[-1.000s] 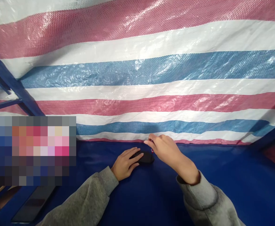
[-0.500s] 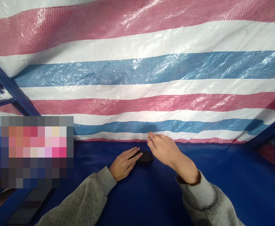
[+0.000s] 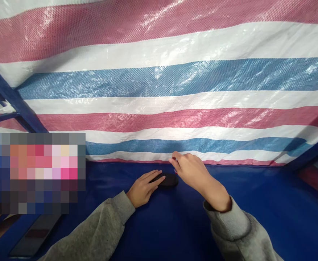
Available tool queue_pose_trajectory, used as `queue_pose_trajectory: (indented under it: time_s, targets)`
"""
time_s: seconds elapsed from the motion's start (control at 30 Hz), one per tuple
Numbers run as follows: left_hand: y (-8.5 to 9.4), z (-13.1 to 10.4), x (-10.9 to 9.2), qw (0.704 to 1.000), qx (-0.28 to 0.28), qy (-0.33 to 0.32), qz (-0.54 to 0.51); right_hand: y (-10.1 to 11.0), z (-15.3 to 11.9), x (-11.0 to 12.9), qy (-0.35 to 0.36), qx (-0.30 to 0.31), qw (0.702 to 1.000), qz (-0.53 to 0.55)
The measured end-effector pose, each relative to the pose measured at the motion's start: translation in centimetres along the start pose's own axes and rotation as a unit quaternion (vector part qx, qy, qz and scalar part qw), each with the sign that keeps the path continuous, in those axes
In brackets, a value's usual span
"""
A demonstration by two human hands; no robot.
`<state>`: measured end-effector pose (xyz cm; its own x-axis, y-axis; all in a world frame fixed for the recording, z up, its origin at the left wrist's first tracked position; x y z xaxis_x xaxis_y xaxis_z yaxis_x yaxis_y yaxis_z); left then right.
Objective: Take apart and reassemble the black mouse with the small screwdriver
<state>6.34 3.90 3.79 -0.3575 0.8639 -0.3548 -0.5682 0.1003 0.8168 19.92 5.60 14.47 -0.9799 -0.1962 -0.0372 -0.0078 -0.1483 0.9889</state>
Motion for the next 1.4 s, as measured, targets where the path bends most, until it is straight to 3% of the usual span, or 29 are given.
queue_pose_trajectory:
  time_s: [1.4]
  targets:
    - [0.2, -0.1, 0.1, 1.0, 0.002, 0.017, 0.011, 0.0, -0.1, 0.6, 0.027, -0.008, 0.999, -0.017]
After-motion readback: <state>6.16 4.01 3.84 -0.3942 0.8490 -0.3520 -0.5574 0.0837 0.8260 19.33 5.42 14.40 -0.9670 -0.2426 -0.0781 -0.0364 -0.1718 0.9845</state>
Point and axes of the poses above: each hand's wrist, its own z-axis towards the middle knuckle, its own y-axis out of the back of the hand, x = y × z, the point moved 9 cm from there along z, towards the middle knuckle, and after that the axes turned 11 degrees about -z, right-handed, at the moved point
